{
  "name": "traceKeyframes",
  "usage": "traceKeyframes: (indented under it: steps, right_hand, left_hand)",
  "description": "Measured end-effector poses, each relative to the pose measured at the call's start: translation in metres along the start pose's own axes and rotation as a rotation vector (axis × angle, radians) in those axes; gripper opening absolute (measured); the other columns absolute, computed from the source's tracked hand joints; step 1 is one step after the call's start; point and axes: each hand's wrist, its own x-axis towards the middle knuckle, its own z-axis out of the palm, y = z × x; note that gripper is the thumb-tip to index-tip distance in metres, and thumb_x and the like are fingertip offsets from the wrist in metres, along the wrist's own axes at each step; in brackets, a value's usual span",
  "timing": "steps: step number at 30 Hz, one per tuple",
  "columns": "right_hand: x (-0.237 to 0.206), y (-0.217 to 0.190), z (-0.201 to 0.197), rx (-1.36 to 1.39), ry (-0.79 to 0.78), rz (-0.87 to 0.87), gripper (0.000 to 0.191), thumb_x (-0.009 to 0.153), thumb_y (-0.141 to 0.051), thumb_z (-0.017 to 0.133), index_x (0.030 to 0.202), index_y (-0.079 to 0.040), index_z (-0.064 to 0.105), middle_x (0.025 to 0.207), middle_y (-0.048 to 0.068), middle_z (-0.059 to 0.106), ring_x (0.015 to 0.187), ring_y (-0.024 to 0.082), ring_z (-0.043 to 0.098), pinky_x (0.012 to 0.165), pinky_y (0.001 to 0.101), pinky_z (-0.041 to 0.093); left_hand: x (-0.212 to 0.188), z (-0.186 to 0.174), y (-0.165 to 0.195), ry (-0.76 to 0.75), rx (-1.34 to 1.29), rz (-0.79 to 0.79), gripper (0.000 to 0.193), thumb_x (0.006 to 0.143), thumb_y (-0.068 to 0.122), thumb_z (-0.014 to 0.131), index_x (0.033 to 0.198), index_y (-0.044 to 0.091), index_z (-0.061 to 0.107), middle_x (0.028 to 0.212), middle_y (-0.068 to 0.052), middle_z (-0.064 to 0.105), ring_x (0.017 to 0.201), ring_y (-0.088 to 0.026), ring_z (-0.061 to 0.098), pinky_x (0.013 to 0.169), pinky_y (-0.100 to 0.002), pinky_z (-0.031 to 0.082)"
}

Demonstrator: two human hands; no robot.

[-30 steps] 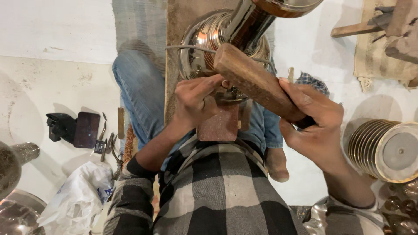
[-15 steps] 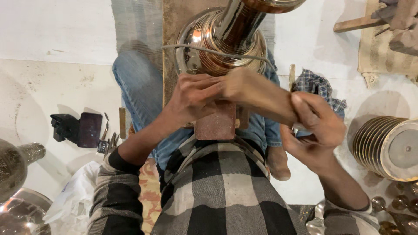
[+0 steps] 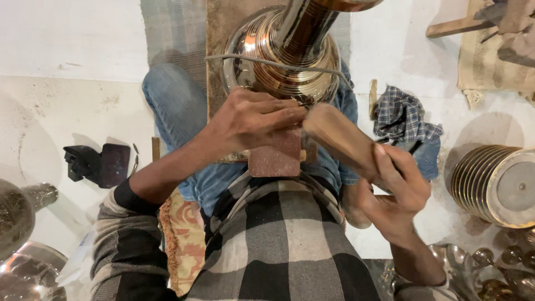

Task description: The person sits on the floor with a brass vessel on their lap and hammers a decorative pattern into its surface, holding a punch against the metal with one hand and striking it with a wooden mallet in the other, repositioning the punch repeatedly around the vessel's body.

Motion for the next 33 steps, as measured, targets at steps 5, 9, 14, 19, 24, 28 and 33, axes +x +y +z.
traceKeyframes:
  steps: [5,9,14,19,24,28,33]
  right_hand:
    - [-0.029,0.015,0.026,-0.016,0.157,-0.102,0.057,0.077,0.004,0.070,0.133,0.002,0.061,0.109,0.025,0.066,0.089,0.030,0.070,0.069,0.0358,0.058]
    - [-0.043,0.014,0.042,-0.068,0.237,-0.140,0.064,0.088,0.008,0.072,0.147,0.001,0.051,0.121,0.023,0.065,0.109,0.033,0.070,0.085,0.0372,0.061]
    - [-0.051,0.008,0.048,0.080,0.160,0.210,0.066,0.076,0.011,0.068,0.142,0.004,0.060,0.116,0.020,0.067,0.095,0.024,0.069,0.076,0.0280,0.055]
    - [-0.024,0.012,0.036,0.189,0.113,0.205,0.069,0.071,0.007,0.069,0.139,0.001,0.062,0.108,0.016,0.070,0.081,0.016,0.065,0.068,0.0267,0.051]
    - [0.032,-0.003,-0.001,0.217,0.048,-0.141,0.070,0.088,0.005,0.071,0.154,-0.013,0.054,0.115,0.019,0.067,0.081,0.013,0.065,0.064,0.0209,0.051]
    - [0.064,-0.025,-0.026,-0.334,-0.176,-0.283,0.077,0.072,0.006,0.074,0.143,-0.018,0.059,0.108,0.014,0.070,0.080,0.025,0.066,0.063,0.0360,0.050]
    - [0.081,-0.031,-0.026,-0.486,-0.294,-0.240,0.070,0.071,0.007,0.081,0.136,-0.017,0.068,0.105,0.013,0.074,0.063,0.021,0.059,0.055,0.0379,0.047]
  left_hand:
    - [0.009,-0.007,0.000,-0.047,0.053,0.105,0.020,0.098,0.020,0.070,0.117,0.016,0.072,0.106,-0.003,0.079,0.075,-0.014,0.075,0.059,-0.030,0.063]
    - [0.018,-0.009,-0.003,-0.228,0.073,0.117,0.028,0.092,0.026,0.073,0.119,0.017,0.076,0.095,-0.002,0.081,0.063,-0.015,0.073,0.048,-0.028,0.059]
    - [0.010,-0.003,0.004,0.078,-0.017,0.043,0.020,0.096,0.016,0.078,0.115,0.013,0.074,0.102,-0.006,0.080,0.074,-0.017,0.076,0.058,-0.030,0.062]
    - [-0.010,0.007,0.017,0.295,-0.028,-0.122,0.030,0.093,-0.002,0.073,0.122,0.005,0.070,0.110,-0.012,0.077,0.093,-0.025,0.080,0.079,-0.036,0.070]
    - [-0.014,0.024,0.012,0.355,0.003,-0.088,0.034,0.084,0.019,0.082,0.114,0.005,0.074,0.103,-0.013,0.078,0.085,-0.024,0.079,0.069,-0.035,0.067]
    - [-0.023,0.026,0.012,0.300,0.023,-0.118,0.026,0.083,0.016,0.084,0.101,0.005,0.070,0.097,-0.011,0.078,0.085,-0.025,0.079,0.067,-0.037,0.066]
    - [-0.022,0.025,0.014,0.337,-0.014,-0.140,0.030,0.081,0.020,0.089,0.096,0.005,0.067,0.092,-0.010,0.075,0.077,-0.025,0.077,0.062,-0.038,0.064]
